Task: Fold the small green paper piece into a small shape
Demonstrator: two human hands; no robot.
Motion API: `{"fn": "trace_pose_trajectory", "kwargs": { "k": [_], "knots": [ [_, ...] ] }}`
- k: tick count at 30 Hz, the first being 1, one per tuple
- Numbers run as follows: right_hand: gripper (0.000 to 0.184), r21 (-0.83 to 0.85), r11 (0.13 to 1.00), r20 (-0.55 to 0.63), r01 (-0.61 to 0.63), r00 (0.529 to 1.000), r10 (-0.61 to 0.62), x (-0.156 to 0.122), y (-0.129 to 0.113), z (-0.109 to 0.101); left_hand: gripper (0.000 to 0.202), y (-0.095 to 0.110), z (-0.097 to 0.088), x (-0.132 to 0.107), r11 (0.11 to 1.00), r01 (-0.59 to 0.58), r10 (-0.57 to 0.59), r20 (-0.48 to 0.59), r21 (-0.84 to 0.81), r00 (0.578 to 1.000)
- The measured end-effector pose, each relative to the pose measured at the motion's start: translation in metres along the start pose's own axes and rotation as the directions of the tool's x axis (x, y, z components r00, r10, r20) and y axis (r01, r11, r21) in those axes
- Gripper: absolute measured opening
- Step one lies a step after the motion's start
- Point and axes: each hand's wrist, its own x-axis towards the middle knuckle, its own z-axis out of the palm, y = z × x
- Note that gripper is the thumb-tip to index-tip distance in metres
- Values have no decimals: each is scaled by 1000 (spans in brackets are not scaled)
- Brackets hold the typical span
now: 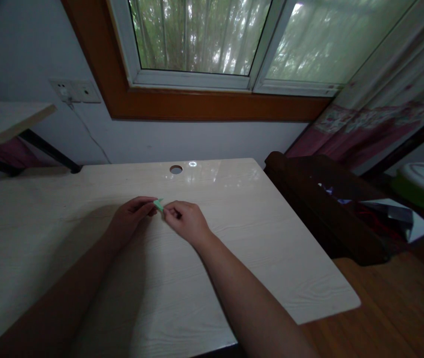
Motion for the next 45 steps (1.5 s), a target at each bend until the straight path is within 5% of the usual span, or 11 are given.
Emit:
{"fn": "trace_pose_trajectory", "kwargs": {
  "k": [21, 34, 45],
  "knots": [
    [20, 235, 964, 26, -124, 992, 121, 0, 9, 8, 26, -8, 1, -1, 990, -93, 93, 5, 108, 996],
    [14, 15, 999, -36, 38, 999, -37, 1, 5, 3, 24, -10, 0, -3, 963, -139, 127, 65, 231, 990],
    [16, 107, 994, -40, 15, 999, -10, 1, 4, 4, 24, -8, 0, -3, 961, -176, 174, 26, 212, 984]
  ]
}}
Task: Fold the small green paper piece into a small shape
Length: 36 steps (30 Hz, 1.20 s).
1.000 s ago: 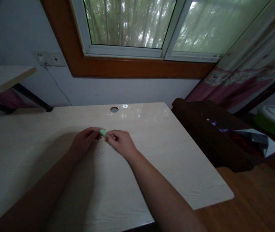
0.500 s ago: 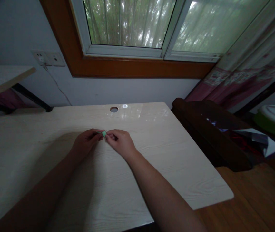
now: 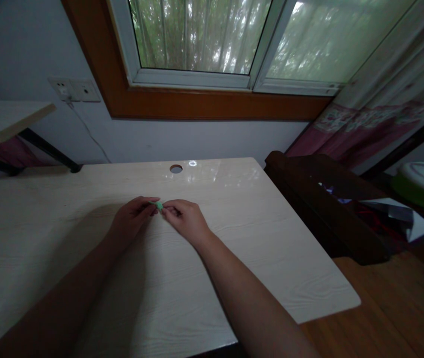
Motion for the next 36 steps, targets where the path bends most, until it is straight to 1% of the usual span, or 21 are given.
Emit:
{"fn": "trace_pose_trajectory", "kwargs": {
  "k": [2, 4, 9, 12, 14, 17, 21, 25, 27, 32, 36],
  "knots": [
    [17, 39, 999, -16, -28, 999, 28, 0, 1, 1, 25, -3, 1, 0, 999, 4, -5, -19, -52, 1000],
    [18, 71, 996, -17, -49, 999, 50, 0, 2, 2, 21, -4, 2, 0, 997, -20, 17, -36, -77, 999],
    [19, 105, 993, -8, -45, 999, 46, 0, 3, 2, 5, 0, 1, 1, 984, -177, 177, -57, 6, 983],
    [18, 100, 994, -10, -33, 999, 34, 0, 2, 1, 4, 2, 0, 2, 977, -213, 214, -54, 26, 975],
    [17, 77, 997, -9, -15, 1000, 16, 1, 1, -1, 4, 2, 0, 1, 976, -215, 216, -46, 25, 975],
    [17, 46, 999, 4, 12, 1000, -13, 2, -2, -3, 4, -1, 1, 0, 982, -190, 189, -31, -23, 982],
    [17, 75, 997, 12, 3, 1000, -4, 3, -2, -5, 7, -6, 2, -1, 989, -129, 127, -30, -78, 991],
    [18, 132, 990, -2, -44, 999, 45, 4, 1, -4, 8, -5, 2, -1, 991, -128, 128, -15, -26, 992],
    [19, 170, 981, -3, -88, 996, 90, 4, 3, -2, 8, -3, 1, -1, 992, -128, 128, -5, 15, 992],
    [27, 351, 910, 42, -219, 975, 219, 3, 5, 1, 5, 0, 1, -1, 979, -177, 178, 1, 98, 984],
    [33, 401, 887, 41, -230, 972, 233, 3, 5, 2, 6, -1, 1, -1, 965, -227, 227, 21, 130, 974]
  ]
}}
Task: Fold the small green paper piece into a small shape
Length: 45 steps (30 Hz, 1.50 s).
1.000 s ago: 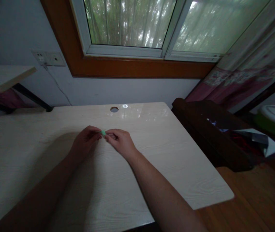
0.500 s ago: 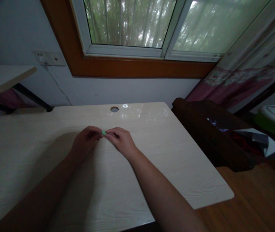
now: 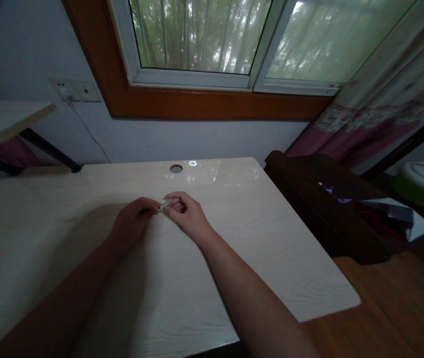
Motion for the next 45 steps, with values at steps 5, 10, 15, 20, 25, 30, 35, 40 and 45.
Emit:
{"fn": "trace_pose_trajectory", "kwargs": {
  "k": [5, 10, 15, 20, 25, 30, 35, 40, 45],
  "knots": [
    [29, -4, 1000, 33, -4, 999, 4, -1, -2, -1, 5, 3, 0, 1, 1000, -19, 19, 4, -15, 1000],
    [21, -61, 998, 27, 29, 999, -28, -2, -7, -2, 6, 7, 0, 2, 1000, -26, 26, 21, -18, 999],
    [20, -95, 995, 2, 35, 999, -35, -2, -10, -2, 5, 7, 0, 2, 998, -11, 13, 24, -56, 1000],
    [23, -60, 998, -5, 24, 1000, -24, -3, -10, -2, 5, 5, 1, 1, 986, 27, -19, 47, -164, 999],
    [26, 6, 1000, -8, -5, 1000, 5, -1, -6, -2, 9, 3, 2, 0, 964, 66, -55, 47, -257, 997],
    [26, 14, 1000, 18, 11, 1000, -11, -1, -6, 0, 11, 4, 0, 0, 956, 99, -82, 74, -275, 994],
    [28, -55, 997, 47, 52, 998, -50, -3, -1, 2, 14, 2, 1, 0, 947, 157, -144, 66, -279, 987],
    [31, -67, 995, 15, 79, 997, -78, -3, 1, 2, 14, -2, 2, -1, 949, 164, -154, 57, -268, 986],
    [27, -141, 978, 23, 151, 989, -149, -3, -5, 2, 14, -2, 2, -1, 948, 162, -150, 65, -272, 986]
  ]
}}
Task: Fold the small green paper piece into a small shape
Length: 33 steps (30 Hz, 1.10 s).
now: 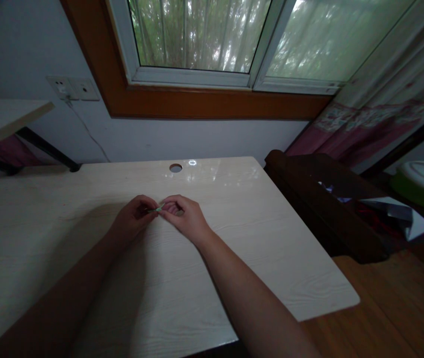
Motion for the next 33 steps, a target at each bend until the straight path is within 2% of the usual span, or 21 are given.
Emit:
{"fn": "trace_pose_trajectory", "kwargs": {
  "k": [5, 13, 21, 27, 33],
  "knots": [
    [29, -56, 998, -10, 20, 1000, -21, 0, -2, -1, 20, 1, 1, 0, 998, 31, -31, 6, -46, 1000],
    [26, -12, 999, -42, 52, 998, -52, 0, -2, 0, 36, 3, -2, 4, 989, 88, -92, -30, -119, 995],
    [14, -279, 935, 53, 219, 976, -213, 2, -9, -7, 31, -1, -5, 4, 990, 91, -99, -74, -104, 992],
    [11, -307, 921, 29, 242, 969, -245, 2, -3, -7, 21, 3, -5, 4, 995, 81, -84, -60, -50, 995],
    [13, -313, 916, 40, 250, 967, -251, 2, -5, -6, 21, 0, -5, 4, 996, 83, -86, -66, -46, 994]
  ]
}}
